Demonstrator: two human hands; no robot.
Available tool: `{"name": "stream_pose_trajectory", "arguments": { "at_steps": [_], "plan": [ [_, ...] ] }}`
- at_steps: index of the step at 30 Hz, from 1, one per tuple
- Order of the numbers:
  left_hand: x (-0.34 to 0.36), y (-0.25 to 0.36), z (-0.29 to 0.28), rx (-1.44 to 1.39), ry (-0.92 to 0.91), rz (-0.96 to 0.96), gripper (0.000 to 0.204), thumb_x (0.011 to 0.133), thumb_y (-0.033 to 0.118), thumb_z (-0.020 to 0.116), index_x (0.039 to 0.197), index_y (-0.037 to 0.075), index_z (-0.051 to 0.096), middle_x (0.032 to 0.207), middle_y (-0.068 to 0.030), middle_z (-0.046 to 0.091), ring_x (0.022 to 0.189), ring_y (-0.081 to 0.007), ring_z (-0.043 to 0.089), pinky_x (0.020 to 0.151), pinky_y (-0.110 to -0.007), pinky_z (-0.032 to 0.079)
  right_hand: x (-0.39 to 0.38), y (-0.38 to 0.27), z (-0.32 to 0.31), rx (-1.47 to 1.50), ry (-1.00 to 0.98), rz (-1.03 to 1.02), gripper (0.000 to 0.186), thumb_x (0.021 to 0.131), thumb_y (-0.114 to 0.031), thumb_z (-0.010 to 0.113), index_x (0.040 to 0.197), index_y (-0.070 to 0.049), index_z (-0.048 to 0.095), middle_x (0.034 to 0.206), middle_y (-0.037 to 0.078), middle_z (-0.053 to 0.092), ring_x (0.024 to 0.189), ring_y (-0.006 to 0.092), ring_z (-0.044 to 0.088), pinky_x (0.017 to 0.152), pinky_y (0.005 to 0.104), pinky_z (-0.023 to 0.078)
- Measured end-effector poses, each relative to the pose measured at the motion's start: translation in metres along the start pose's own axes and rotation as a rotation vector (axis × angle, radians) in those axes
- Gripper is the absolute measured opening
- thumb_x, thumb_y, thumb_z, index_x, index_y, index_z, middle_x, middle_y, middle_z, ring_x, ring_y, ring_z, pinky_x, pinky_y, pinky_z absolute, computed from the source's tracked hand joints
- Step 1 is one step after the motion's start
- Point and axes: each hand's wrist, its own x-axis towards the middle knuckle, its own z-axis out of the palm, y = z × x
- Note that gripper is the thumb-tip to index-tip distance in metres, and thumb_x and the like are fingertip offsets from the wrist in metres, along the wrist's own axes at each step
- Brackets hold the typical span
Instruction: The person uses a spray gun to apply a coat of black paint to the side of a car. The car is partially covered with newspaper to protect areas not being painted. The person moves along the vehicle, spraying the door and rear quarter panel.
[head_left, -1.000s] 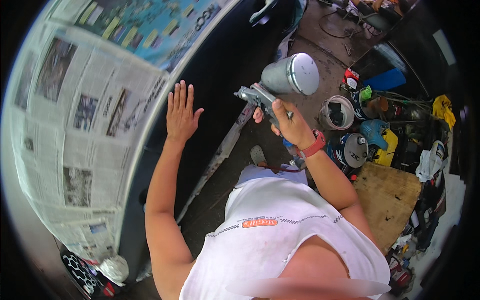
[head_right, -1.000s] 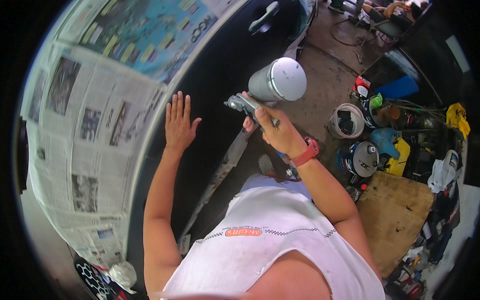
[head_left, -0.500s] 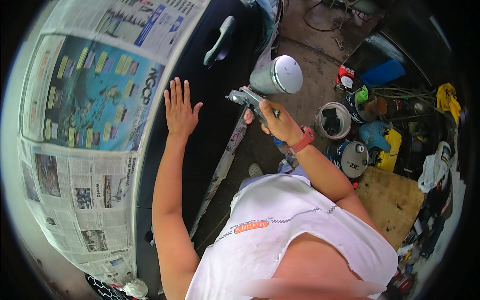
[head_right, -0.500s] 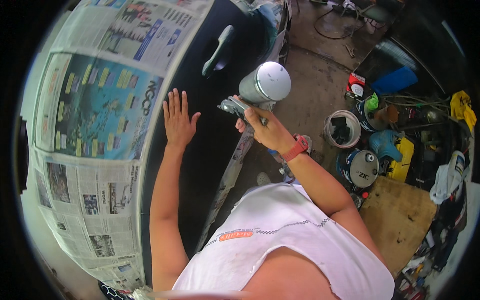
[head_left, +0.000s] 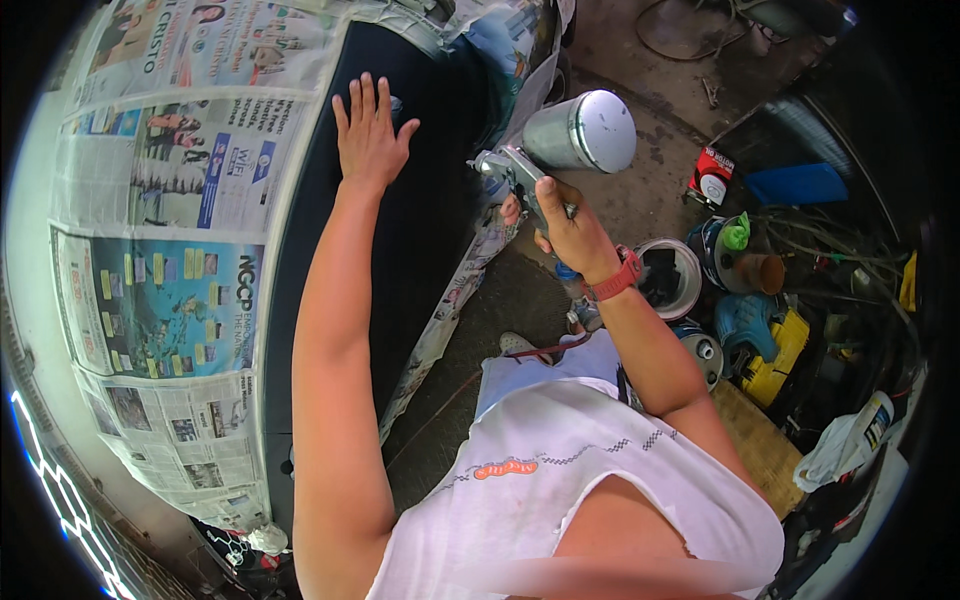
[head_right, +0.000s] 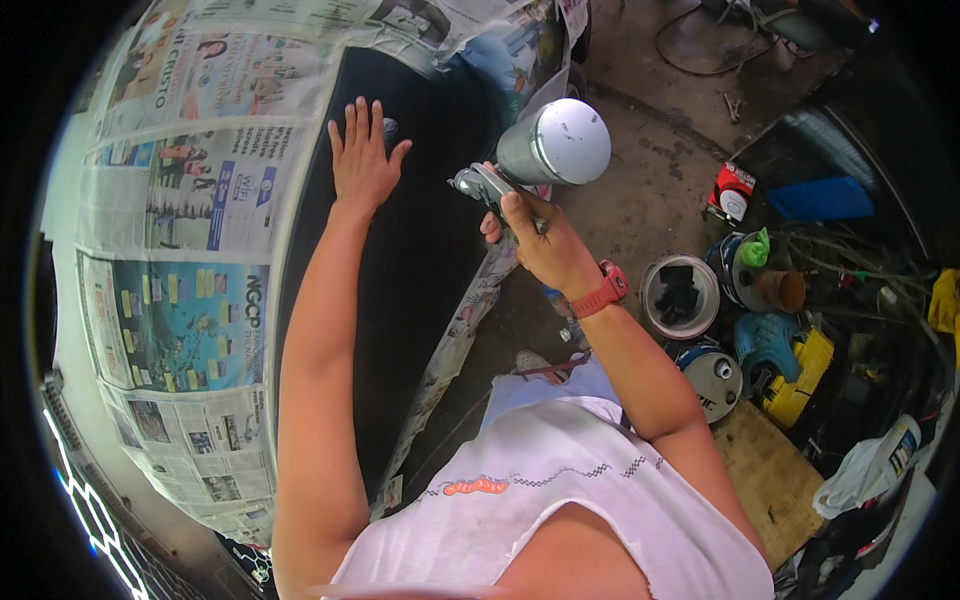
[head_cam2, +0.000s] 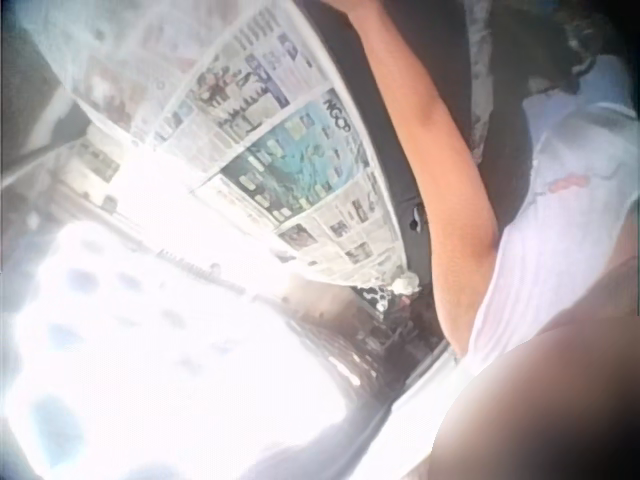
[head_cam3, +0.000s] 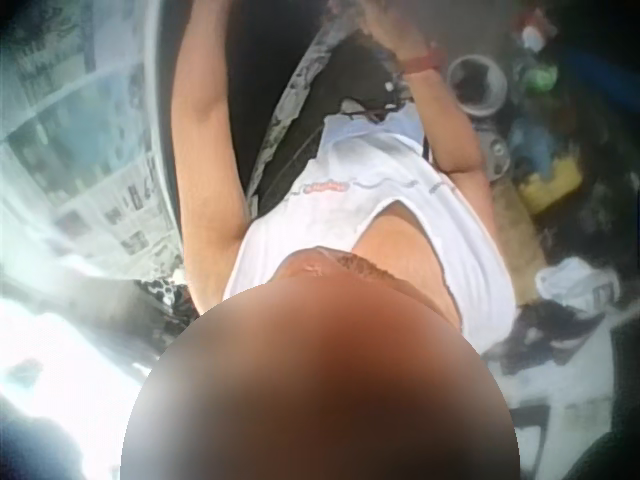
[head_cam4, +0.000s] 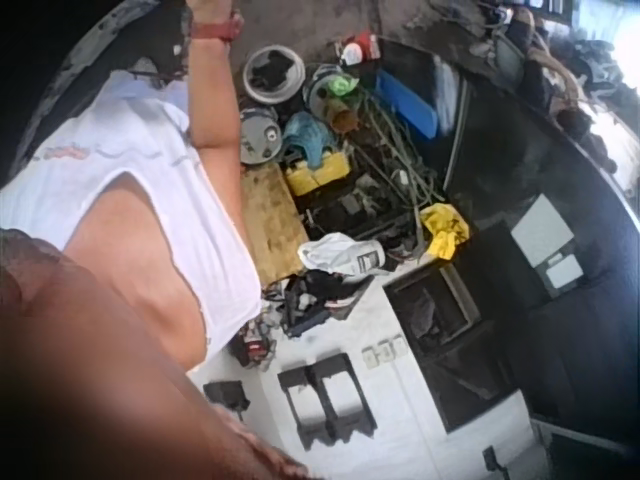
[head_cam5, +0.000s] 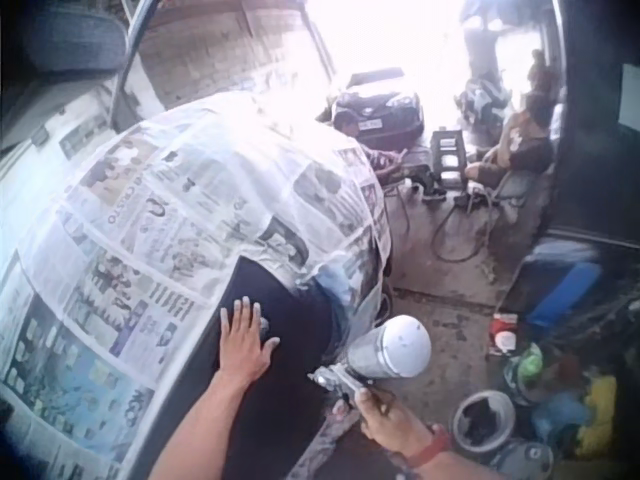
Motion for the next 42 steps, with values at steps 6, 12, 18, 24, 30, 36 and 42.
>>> {"name": "stream_pose_trajectory", "arguments": {
  "at_steps": [6, 12, 18, 24, 30, 36, 42],
  "plan": [
    [0.051, 0.065, 0.03, 0.324, -0.219, 0.007, 0.093, 0.104, 0.065, 0.052, 0.171, 0.005, 0.03, 0.179, -0.0211, 0.022, 0.168, -0.0381, 0.014, 0.135, -0.057, 0.005, 0.011, 0.013, -0.027, -0.088, -0.027, -0.076, 0.07, 0.116, -0.059, 0.04, 0.158, -0.006, 0.055, 0.104, 0.003, 0.074, 0.085, 0.0075, 0.064, 0.057, 0.0236, 0.046],
    [-0.06, 0.112, 0.083, 0.438, -0.84, 0.489, 0.1, 0.102, 0.073, 0.048, 0.174, 0.01, 0.023, 0.184, -0.0069, 0.013, 0.17, -0.0262, 0.007, 0.137, -0.051, -0.002, 0.018, 0.03, -0.038, 0.014, -0.055, -0.045, 0.059, 0.118, -0.044, 0.047, 0.161, -0.004, 0.052, 0.093, 0.004, 0.069, 0.089, 0.0129, 0.064, 0.09, 0.0321, 0.054],
    [-0.018, 0.066, 0.039, 0.144, -0.301, 0.263, 0.1, 0.09, 0.054, 0.075, 0.168, 0.006, 0.036, 0.177, -0.0128, 0.032, 0.165, -0.03, 0.025, 0.136, -0.051, 0.013, 0.029, 0.041, -0.047, 0.009, -0.122, -0.002, 0.061, 0.118, -0.045, 0.048, 0.162, -0.003, 0.05, 0.093, 0.005, 0.068, 0.089, 0.0131, 0.063, 0.09, 0.0323, 0.054],
    [0.054, 0.061, 0.027, 0.415, -0.251, 0.005, 0.099, 0.101, 0.065, 0.058, 0.171, 0.002, 0.027, 0.179, -0.0218, 0.022, 0.167, -0.041, 0.016, 0.135, -0.056, 0.011, 0.032, 0.045, -0.045, -0.003, -0.084, 0.013, 0.06, 0.117, -0.045, 0.048, 0.161, -0.003, 0.052, 0.092, 0.004, 0.068, 0.088, 0.0135, 0.063, 0.09, 0.0327, 0.054],
    [-0.018, 0.107, 0.085, 0.439, -0.67, 0.406, 0.094, 0.101, 0.066, 0.057, 0.175, 0.018, 0.024, 0.184, -0.0044, 0.012, 0.17, -0.0283, 0.004, 0.136, -0.056, 0.003, 0.024, 0.05, -0.044, 0.018, -0.116, 0.022, 0.06, 0.117, -0.044, 0.049, 0.161, -0.003, 0.052, 0.092, 0.004, 0.068, 0.088, 0.0141, 0.063, 0.091, 0.0335, 0.054],
    [0.018, 0.1, 0.082, 0.286, -0.347, 0.256, 0.089, 0.101, 0.063, 0.059, 0.173, 0.019, 0.032, 0.183, -0.0006, 0.017, 0.17, -0.0235, 0.006, 0.136, -0.055, 0.003, 0.023, 0.06, -0.046, 0.007, -0.098, 0.019, 0.06, 0.117, -0.043, 0.049, 0.161, -0.003, 0.051, 0.093, 0.005, 0.068, 0.088, 0.0146, 0.064, 0.092, 0.0338, 0.054],
    [-0.014, 0.116, 0.081, 0.363, -0.644, 0.377, 0.091, 0.104, 0.063, 0.055, 0.174, 0.012, 0.026, 0.184, -0.0014, 0.015, 0.17, -0.0233, 0.006, 0.137, -0.047, -0.001, 0.021, 0.06, -0.035, 0.003, -0.138, 0.013, 0.06, 0.118, -0.043, 0.048, 0.162, -0.003, 0.05, 0.093, 0.006, 0.068, 0.089, 0.0153, 0.065, 0.092, 0.0347, 0.055]
  ]
}}
